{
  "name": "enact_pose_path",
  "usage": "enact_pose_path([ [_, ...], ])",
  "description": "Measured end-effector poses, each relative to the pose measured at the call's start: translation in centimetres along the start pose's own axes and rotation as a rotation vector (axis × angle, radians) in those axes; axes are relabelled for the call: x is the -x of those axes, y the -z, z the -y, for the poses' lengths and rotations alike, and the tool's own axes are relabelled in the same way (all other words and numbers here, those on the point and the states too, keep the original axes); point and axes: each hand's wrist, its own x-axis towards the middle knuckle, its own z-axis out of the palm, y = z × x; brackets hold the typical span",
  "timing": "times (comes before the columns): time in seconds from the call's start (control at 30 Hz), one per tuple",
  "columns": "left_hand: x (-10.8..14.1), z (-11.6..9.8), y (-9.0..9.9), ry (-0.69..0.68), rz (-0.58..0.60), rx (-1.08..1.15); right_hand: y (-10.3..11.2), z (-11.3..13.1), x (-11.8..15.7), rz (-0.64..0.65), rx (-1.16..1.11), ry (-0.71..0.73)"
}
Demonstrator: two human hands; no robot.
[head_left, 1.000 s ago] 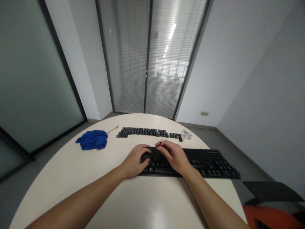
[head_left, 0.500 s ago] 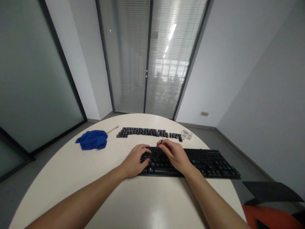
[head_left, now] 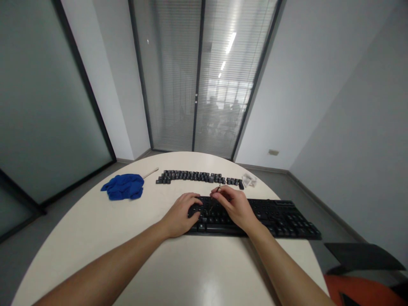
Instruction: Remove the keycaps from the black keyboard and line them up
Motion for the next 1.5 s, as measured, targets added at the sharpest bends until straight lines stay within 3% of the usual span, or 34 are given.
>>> enact_pose_path([
  [0.77,-0.1,-0.3,0.1,0.002,0.007,0.001,-1.1,0.3,0.1,-0.007,-0.229,-0.060],
  [1.03,0.0,0.2,-0.2,-0.010,0.002,0.001,-1.7,-0.3,0.3,0.035,-0.150,-0.051],
  [1.33,0.0,-0.3,0.1,-0.047,0.003,-0.022,-0.4,1.1,0.7,0.141,0.056,0.080],
  [1.5,-0.2,-0.8,0.5,-0.134,0.057,-0.024,0.3,1.0,0.5,0.122,0.104,0.070],
])
